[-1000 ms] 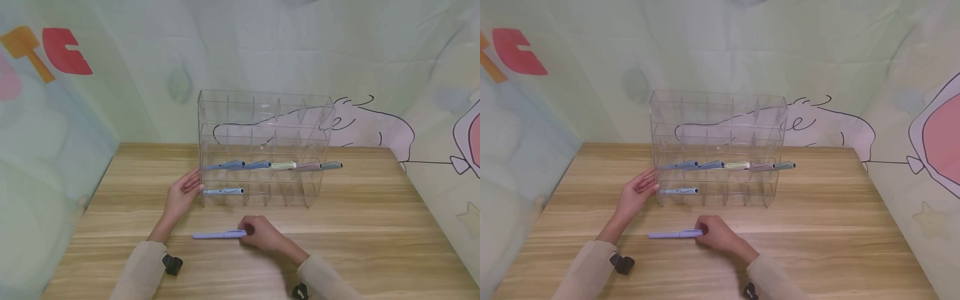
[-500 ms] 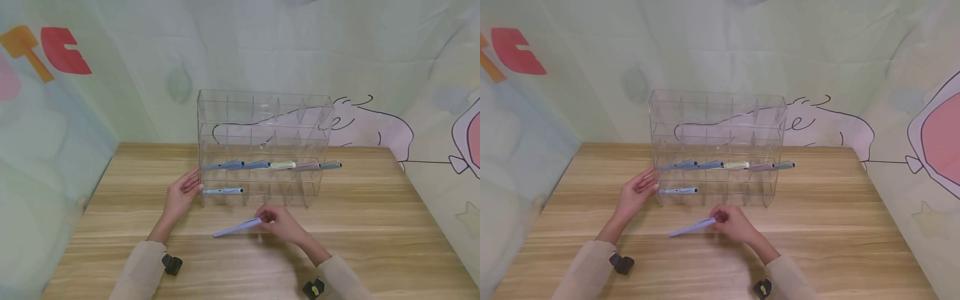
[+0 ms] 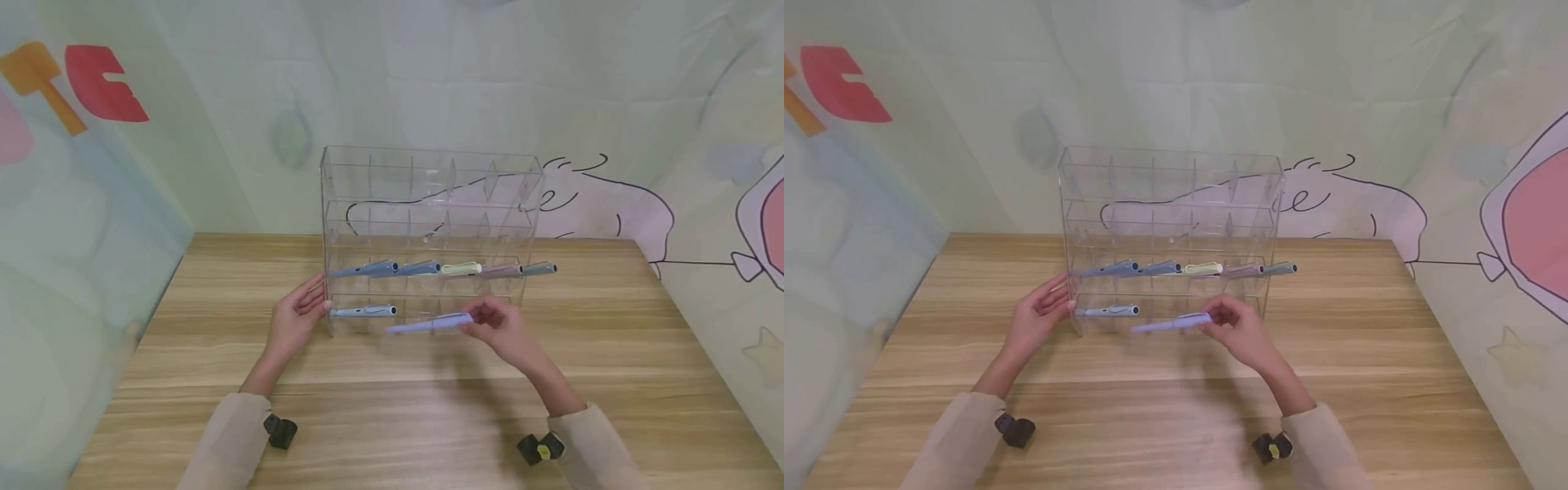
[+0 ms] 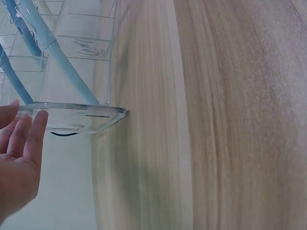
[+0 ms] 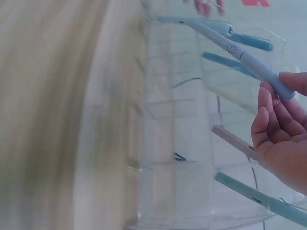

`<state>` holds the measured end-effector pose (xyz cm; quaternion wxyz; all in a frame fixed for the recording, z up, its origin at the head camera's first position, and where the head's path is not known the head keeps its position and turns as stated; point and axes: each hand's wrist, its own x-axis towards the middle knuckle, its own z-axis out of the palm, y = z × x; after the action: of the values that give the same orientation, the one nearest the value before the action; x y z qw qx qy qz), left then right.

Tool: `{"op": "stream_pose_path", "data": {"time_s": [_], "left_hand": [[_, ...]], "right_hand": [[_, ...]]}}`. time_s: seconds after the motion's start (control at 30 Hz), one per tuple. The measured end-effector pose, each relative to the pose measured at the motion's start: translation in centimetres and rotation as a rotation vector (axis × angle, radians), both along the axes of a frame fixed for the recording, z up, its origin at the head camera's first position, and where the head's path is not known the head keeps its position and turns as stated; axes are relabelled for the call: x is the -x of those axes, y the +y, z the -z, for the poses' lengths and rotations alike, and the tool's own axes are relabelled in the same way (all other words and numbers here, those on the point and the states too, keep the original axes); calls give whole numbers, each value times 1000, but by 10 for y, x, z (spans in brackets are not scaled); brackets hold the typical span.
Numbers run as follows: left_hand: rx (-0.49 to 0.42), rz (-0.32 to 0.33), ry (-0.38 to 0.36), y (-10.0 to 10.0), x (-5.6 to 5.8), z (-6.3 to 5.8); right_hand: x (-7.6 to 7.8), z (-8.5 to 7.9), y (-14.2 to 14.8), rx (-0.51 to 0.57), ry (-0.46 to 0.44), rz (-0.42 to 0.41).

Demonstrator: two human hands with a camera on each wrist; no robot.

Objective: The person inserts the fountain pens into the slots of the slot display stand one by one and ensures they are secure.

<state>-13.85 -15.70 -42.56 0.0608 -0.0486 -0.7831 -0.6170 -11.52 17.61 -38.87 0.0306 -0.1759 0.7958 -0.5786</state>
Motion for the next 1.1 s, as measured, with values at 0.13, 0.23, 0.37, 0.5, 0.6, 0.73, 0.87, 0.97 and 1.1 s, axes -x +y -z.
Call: {"op": "stream_pose_path", "data": {"time_s": [0.13,0.23,0.37,0.5,0.6,0.73,0.87,0.97,1.1], "left_hand": [[-11,-2,-2,0,0,-1],[-15,-5,-5,0,0,-1],[-13,-6,-12,0,0,-2],[-11,-9,-17,0,0,-2],[-9,-10,-16,-1,0,-2],[-11,-6,-20,-1,1,-2],[-17,-2,-30,-1,0,-2],[-16,-4,-29,0,0,-2],[-8,-7,-24,0,0,-2]], "right_hand": [[4,-7,3,19,0,59],[6,-8,0,-5,-14,101],[10,-4,-9,-66,-17,132],[14,4,-21,-102,-16,143],[17,8,-30,-105,-12,134],[19,12,-43,-127,5,123],[19,14,-54,-169,4,130],[17,11,-60,-167,10,126],[17,13,-62,-154,37,122]]}}
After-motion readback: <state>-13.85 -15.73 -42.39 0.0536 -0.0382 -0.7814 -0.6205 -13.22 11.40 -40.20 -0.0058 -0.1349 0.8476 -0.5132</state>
